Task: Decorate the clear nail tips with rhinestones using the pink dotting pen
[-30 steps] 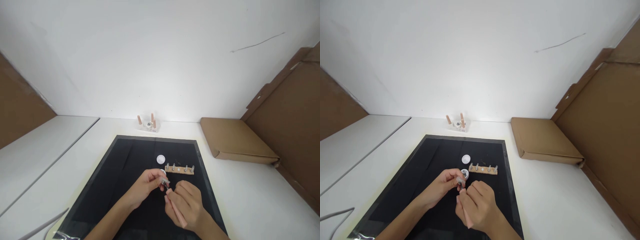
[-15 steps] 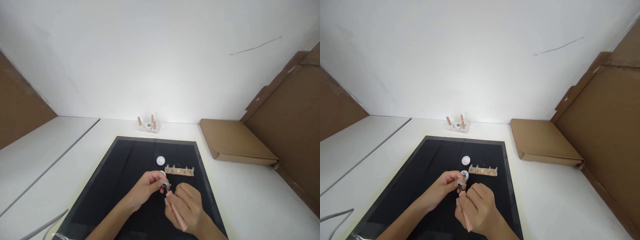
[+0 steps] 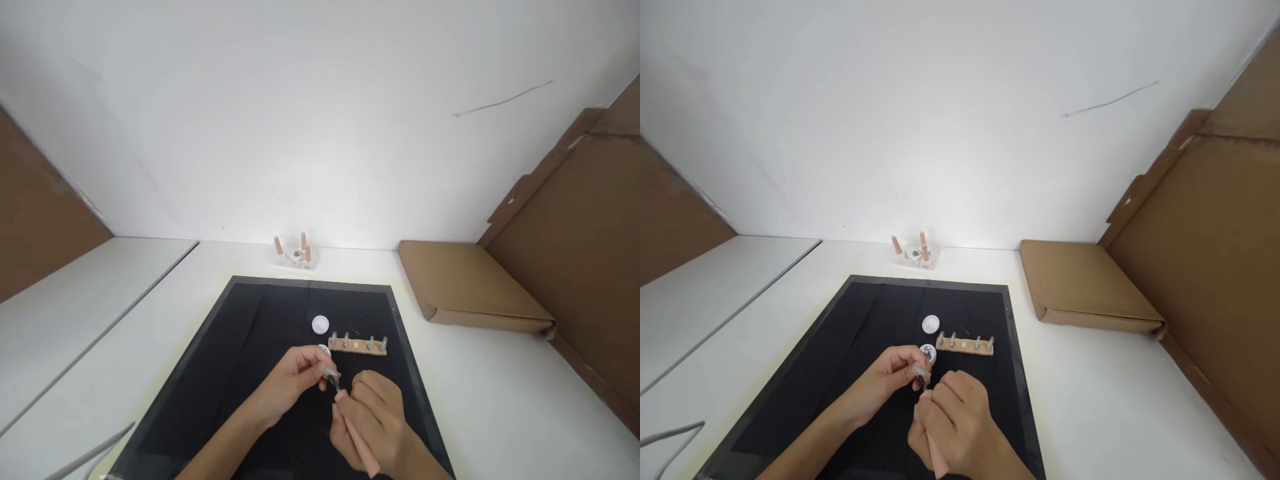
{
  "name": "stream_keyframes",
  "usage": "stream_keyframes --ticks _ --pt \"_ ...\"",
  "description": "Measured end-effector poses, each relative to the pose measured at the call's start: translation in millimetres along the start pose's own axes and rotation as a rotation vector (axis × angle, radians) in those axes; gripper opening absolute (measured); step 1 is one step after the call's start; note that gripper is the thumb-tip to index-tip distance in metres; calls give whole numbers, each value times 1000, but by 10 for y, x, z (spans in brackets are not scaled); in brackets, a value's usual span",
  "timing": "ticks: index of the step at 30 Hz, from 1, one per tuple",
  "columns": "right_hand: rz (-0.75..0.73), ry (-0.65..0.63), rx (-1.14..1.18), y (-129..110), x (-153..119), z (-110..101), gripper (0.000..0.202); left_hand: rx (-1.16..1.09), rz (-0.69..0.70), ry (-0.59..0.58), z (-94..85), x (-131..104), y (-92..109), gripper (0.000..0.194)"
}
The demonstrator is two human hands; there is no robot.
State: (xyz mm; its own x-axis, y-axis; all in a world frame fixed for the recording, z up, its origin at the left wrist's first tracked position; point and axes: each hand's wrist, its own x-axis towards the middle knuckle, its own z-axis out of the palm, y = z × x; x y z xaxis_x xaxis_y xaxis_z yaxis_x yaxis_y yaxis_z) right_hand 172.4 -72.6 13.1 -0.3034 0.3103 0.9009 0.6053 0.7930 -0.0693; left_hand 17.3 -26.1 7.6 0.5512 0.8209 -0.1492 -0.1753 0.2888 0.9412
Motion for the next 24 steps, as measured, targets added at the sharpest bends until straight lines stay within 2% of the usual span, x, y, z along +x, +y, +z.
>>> stream_keyframes --ticks 19,24 --pt "-7 17 -26 -12 5 -17 15 0 7 7 0 1 14 28" --pt "35 36 -19 -8 -1 -17 18 9 8 6 -10 -6 -10 26"
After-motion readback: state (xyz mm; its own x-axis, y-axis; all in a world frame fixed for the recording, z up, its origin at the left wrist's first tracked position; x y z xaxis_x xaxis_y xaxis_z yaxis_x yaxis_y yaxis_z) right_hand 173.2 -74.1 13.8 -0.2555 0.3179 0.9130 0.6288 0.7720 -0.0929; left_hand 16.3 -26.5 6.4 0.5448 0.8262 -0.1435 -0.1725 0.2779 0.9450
